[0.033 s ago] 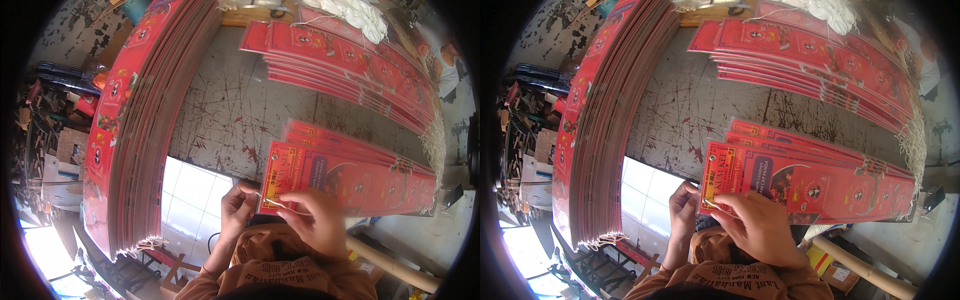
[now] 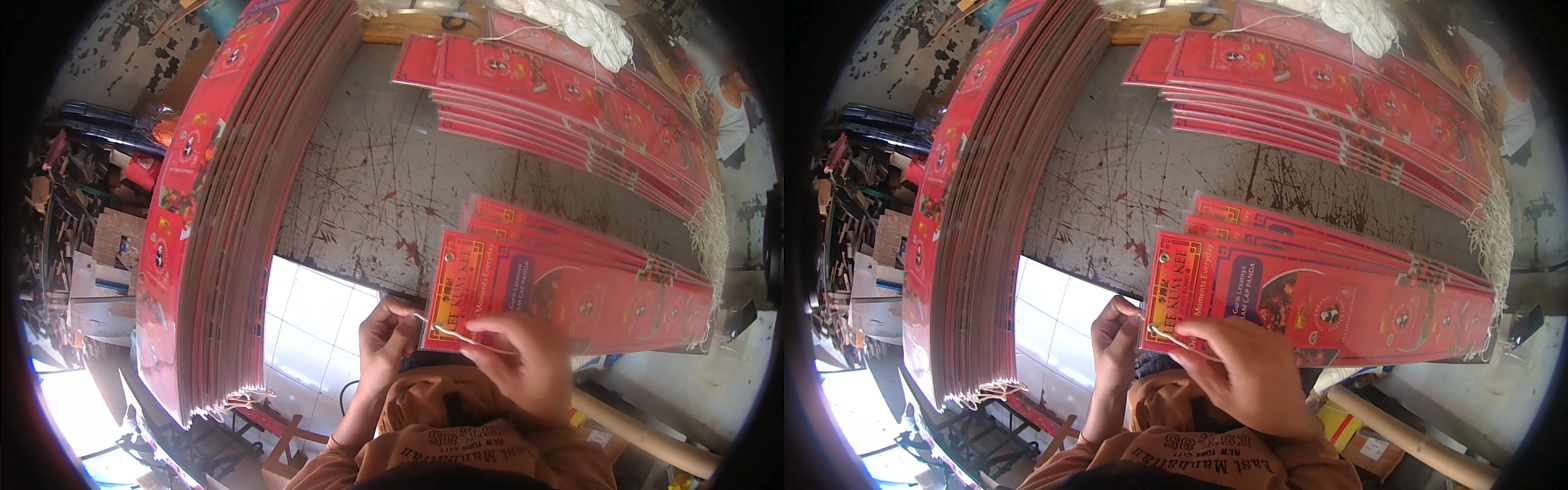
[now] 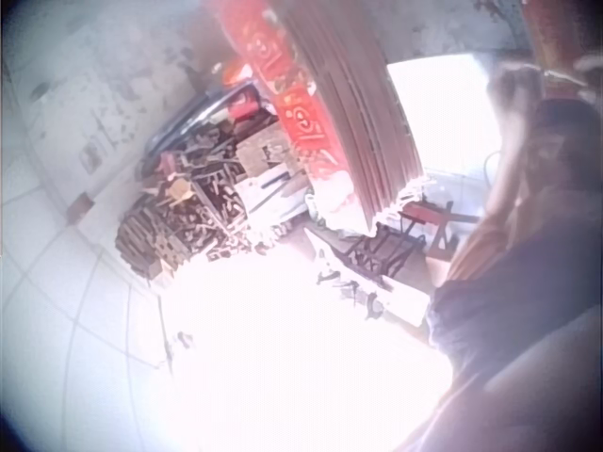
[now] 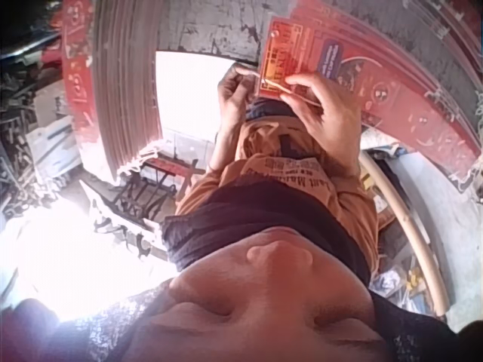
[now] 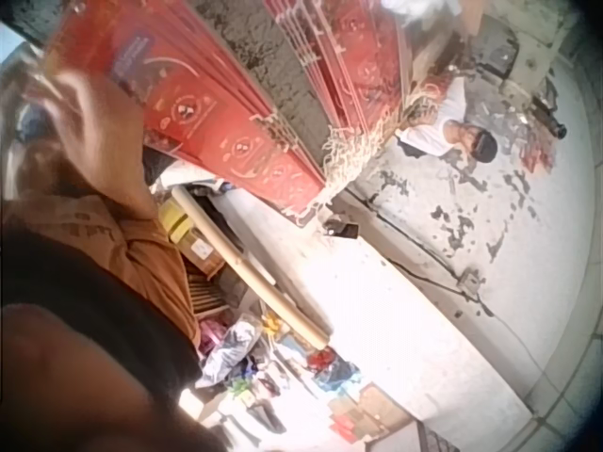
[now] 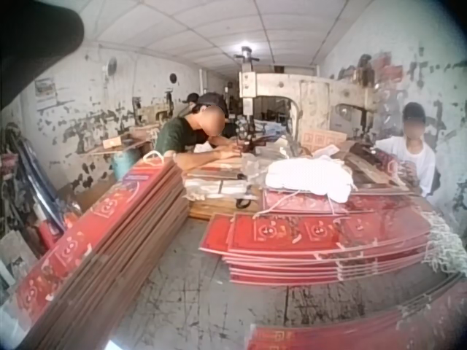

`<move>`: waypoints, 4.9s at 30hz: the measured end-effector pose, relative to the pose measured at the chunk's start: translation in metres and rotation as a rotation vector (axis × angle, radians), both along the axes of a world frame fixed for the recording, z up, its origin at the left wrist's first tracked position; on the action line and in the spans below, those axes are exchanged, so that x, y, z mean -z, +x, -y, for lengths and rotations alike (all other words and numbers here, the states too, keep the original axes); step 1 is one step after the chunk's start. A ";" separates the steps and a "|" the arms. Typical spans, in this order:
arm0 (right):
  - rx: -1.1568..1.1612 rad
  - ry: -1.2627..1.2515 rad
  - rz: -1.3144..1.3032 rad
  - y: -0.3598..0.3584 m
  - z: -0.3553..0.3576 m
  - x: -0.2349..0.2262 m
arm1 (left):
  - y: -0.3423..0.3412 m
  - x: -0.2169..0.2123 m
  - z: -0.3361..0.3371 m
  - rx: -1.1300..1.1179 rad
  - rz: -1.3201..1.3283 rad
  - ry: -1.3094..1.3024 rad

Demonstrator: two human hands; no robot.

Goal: The person threads a white string through pre-punched holes on the spine of red rectangular items and ties knots to secure them. They repeat this process for multiple items, stacking the finished ones on the table.

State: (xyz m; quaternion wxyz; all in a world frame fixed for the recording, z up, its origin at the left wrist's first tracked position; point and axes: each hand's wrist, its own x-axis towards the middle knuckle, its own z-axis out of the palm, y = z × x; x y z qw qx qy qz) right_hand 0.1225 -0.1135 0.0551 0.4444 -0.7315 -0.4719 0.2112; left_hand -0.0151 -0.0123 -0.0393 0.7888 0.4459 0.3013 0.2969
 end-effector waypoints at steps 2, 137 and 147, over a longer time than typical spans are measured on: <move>0.011 -0.026 -0.060 0.009 0.014 -0.006 | -0.003 0.000 -0.002 -0.060 -0.046 -0.001; 0.058 0.055 0.554 0.015 -0.032 0.008 | 0.048 -0.037 -0.079 0.324 -0.225 0.818; 0.028 0.110 0.492 0.004 -0.039 0.012 | 0.054 -0.035 -0.077 0.261 -0.205 0.745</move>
